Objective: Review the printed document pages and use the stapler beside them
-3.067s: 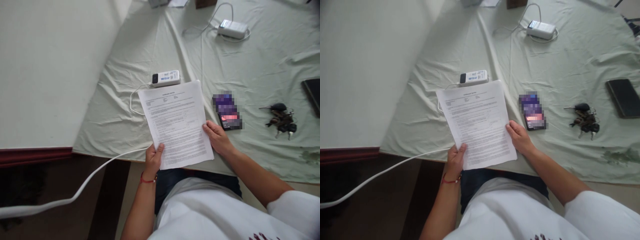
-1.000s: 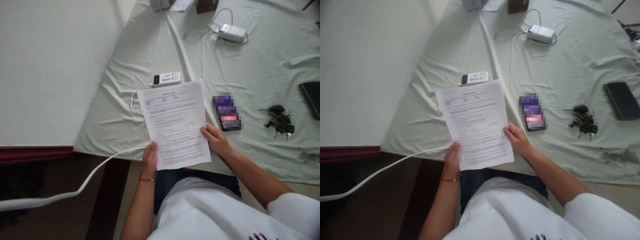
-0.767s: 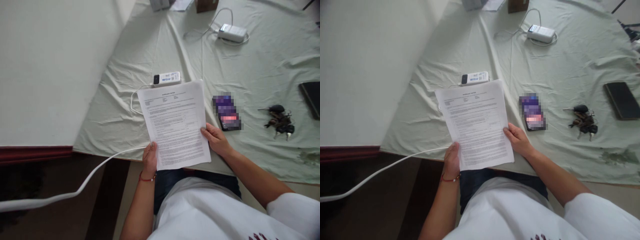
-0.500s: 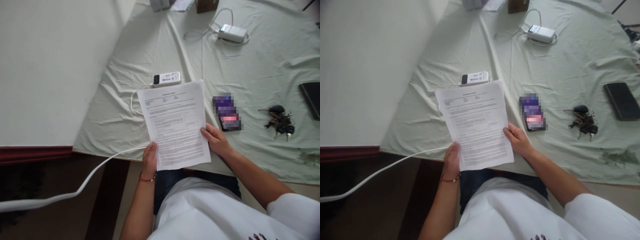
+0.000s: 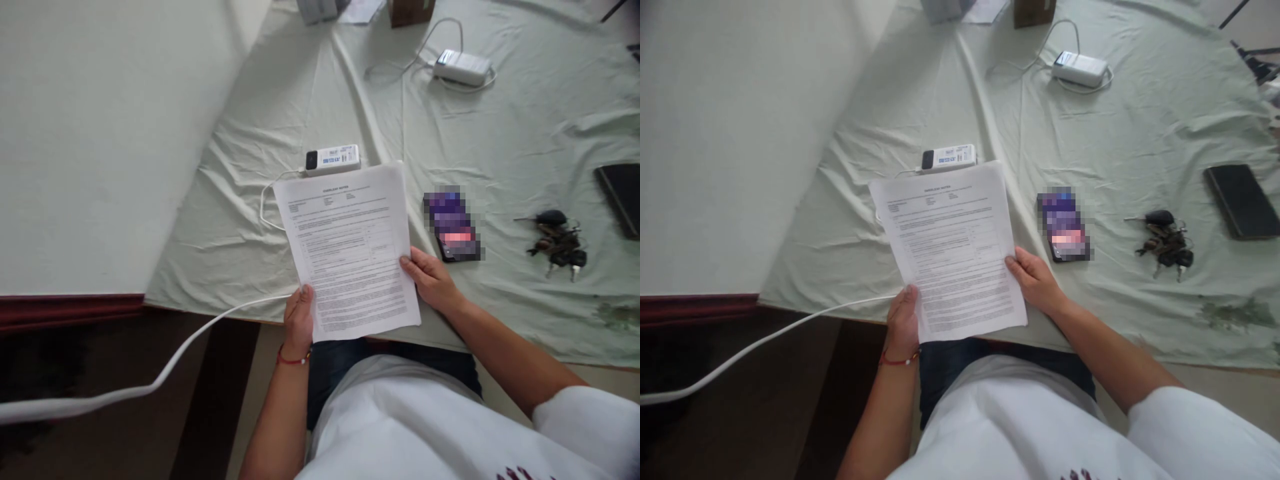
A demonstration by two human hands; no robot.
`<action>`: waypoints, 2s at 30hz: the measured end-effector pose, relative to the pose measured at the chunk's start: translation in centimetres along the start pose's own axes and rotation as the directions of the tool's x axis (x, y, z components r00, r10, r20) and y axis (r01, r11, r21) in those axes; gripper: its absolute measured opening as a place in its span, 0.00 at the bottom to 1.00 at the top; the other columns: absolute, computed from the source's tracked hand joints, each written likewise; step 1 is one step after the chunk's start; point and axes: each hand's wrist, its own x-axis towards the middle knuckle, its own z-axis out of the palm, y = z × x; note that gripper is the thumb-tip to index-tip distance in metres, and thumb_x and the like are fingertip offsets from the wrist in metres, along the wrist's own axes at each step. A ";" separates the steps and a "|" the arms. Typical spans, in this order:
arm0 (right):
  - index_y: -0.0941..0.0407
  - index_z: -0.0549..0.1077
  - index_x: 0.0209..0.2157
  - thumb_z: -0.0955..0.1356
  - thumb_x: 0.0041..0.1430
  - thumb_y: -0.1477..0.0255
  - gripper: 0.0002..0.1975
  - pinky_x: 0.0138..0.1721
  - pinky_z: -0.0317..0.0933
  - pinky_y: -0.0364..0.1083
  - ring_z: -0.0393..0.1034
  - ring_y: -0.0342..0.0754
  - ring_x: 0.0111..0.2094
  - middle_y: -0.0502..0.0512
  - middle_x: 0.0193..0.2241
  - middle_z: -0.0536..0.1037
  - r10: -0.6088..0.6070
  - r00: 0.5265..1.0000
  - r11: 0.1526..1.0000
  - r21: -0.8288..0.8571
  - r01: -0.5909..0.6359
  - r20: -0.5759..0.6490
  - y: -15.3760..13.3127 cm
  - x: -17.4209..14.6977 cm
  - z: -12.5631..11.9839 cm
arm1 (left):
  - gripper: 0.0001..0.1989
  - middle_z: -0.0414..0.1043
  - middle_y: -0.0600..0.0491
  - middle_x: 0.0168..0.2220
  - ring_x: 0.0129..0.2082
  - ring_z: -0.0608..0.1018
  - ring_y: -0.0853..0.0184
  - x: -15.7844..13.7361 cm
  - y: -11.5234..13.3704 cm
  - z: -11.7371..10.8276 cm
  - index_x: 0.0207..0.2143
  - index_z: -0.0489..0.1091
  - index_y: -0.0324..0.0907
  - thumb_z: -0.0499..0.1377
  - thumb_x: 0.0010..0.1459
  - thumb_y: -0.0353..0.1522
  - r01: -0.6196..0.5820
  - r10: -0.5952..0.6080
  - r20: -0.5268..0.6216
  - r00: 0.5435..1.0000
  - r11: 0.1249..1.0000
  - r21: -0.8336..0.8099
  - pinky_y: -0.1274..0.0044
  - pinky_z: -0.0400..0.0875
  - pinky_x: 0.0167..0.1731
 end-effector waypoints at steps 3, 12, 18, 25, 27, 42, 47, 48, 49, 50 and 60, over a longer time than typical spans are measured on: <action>0.50 0.76 0.51 0.67 0.66 0.57 0.17 0.42 0.71 0.50 0.77 0.52 0.40 0.52 0.42 0.82 0.003 1.000 1.000 0.013 -0.003 0.010 0.0 0.0 0.0 | 0.21 0.80 0.45 0.49 0.50 0.81 0.55 -0.1 0.1 0.1 0.48 0.80 0.41 0.65 0.59 0.45 0.009 -0.009 0.012 1.000 1.000 -0.025 0.64 0.76 0.53; 0.51 0.76 0.50 0.67 0.66 0.55 0.18 0.43 0.71 0.50 0.76 0.53 0.41 0.53 0.41 0.81 -0.005 1.000 0.999 -0.044 0.005 -0.004 -0.1 0.0 0.0 | 0.21 0.81 0.44 0.48 0.49 0.81 0.55 0.0 0.1 0.3 0.48 0.80 0.40 0.66 0.59 0.45 0.000 0.000 0.003 1.000 0.999 -0.034 0.64 0.76 0.53; 0.50 0.76 0.49 0.67 0.66 0.55 0.17 0.43 0.71 0.50 0.76 0.52 0.39 0.52 0.42 0.81 -0.001 1.000 1.000 -0.021 0.001 -0.008 -0.1 0.0 0.1 | 0.21 0.81 0.45 0.49 0.50 0.81 0.54 0.0 0.2 0.2 0.47 0.80 0.41 0.66 0.58 0.45 0.004 -0.004 0.020 1.000 1.000 -0.027 0.63 0.75 0.54; 0.49 0.76 0.48 0.67 0.65 0.54 0.17 0.42 0.71 0.50 0.76 0.52 0.38 0.52 0.40 0.81 -0.005 1.000 1.000 -0.028 0.004 -0.015 -0.2 0.0 0.2 | 0.22 0.81 0.45 0.48 0.50 0.81 0.54 0.0 0.2 0.2 0.46 0.80 0.41 0.67 0.57 0.47 0.002 -0.002 -0.004 1.000 1.000 0.020 0.64 0.76 0.53; 0.49 0.76 0.49 0.67 0.65 0.53 0.19 0.41 0.72 0.50 0.76 0.52 0.39 0.52 0.41 0.81 0.002 1.000 1.000 -0.020 -0.002 -0.013 -0.3 0.0 0.3 | 0.23 0.80 0.45 0.49 0.50 0.81 0.54 -0.1 0.3 0.4 0.47 0.80 0.41 0.67 0.57 0.47 0.015 -0.015 0.004 1.000 1.000 0.004 0.64 0.76 0.52; 0.51 0.75 0.44 0.67 0.65 0.55 0.15 0.37 0.70 0.47 0.74 0.51 0.37 0.51 0.38 0.80 0.001 0.999 0.999 -0.054 -0.003 -0.036 -0.5 0.0 0.1 | 0.20 0.82 0.44 0.46 0.50 0.81 0.52 -0.2 0.6 0.6 0.46 0.80 0.39 0.69 0.55 0.42 0.028 -0.032 0.055 0.998 0.997 0.072 0.63 0.77 0.52; 0.52 0.72 0.38 0.71 0.60 0.55 0.15 0.28 0.67 0.45 0.72 0.47 0.29 0.50 0.31 0.78 0.008 0.996 1.000 0.009 -0.008 -0.092 -1.0 0.0 0.5 | 0.20 0.81 0.43 0.47 0.50 0.81 0.51 -0.2 0.6 0.7 0.45 0.80 0.39 0.68 0.56 0.43 0.025 -0.029 0.043 0.999 0.996 0.087 0.62 0.76 0.53; 0.52 0.71 0.37 0.72 0.59 0.55 0.15 0.28 0.67 0.45 0.71 0.47 0.29 0.49 0.30 0.77 0.010 0.994 1.000 0.030 -0.007 -0.112 -1.0 0.0 0.5 | 0.20 0.81 0.43 0.47 0.50 0.81 0.51 -0.1 0.5 0.6 0.45 0.80 0.39 0.68 0.56 0.43 0.019 -0.023 0.040 0.999 0.996 0.089 0.62 0.76 0.53; 0.51 0.70 0.37 0.73 0.58 0.55 0.16 0.28 0.67 0.45 0.71 0.46 0.28 0.49 0.30 0.77 0.008 0.991 0.999 0.047 -0.002 -0.131 -1.1 0.0 0.5 | 0.21 0.81 0.43 0.47 0.50 0.81 0.51 -0.1 0.5 0.6 0.46 0.80 0.39 0.69 0.55 0.44 0.012 -0.016 0.037 0.999 0.996 0.090 0.62 0.76 0.53; 0.51 0.70 0.36 0.74 0.57 0.55 0.16 0.28 0.67 0.45 0.71 0.46 0.29 0.49 0.30 0.77 0.002 0.989 0.998 0.055 0.006 -0.147 -1.1 0.1 0.5 | 0.21 0.81 0.43 0.47 0.50 0.81 0.51 -0.1 0.4 0.5 0.46 0.80 0.39 0.69 0.55 0.44 0.007 -0.010 0.036 0.999 0.996 0.094 0.62 0.76 0.53; 0.51 0.70 0.36 0.73 0.59 0.57 0.14 0.29 0.64 0.45 0.68 0.45 0.28 0.49 0.29 0.74 -0.113 0.969 0.988 -0.129 0.086 -0.218 -0.5 0.1 0.4 | 0.20 0.82 0.44 0.44 0.44 0.83 0.54 0.0 0.5 0.2 0.43 0.81 0.39 0.73 0.50 0.39 -0.086 0.055 0.112 0.992 0.953 0.289 0.65 0.80 0.46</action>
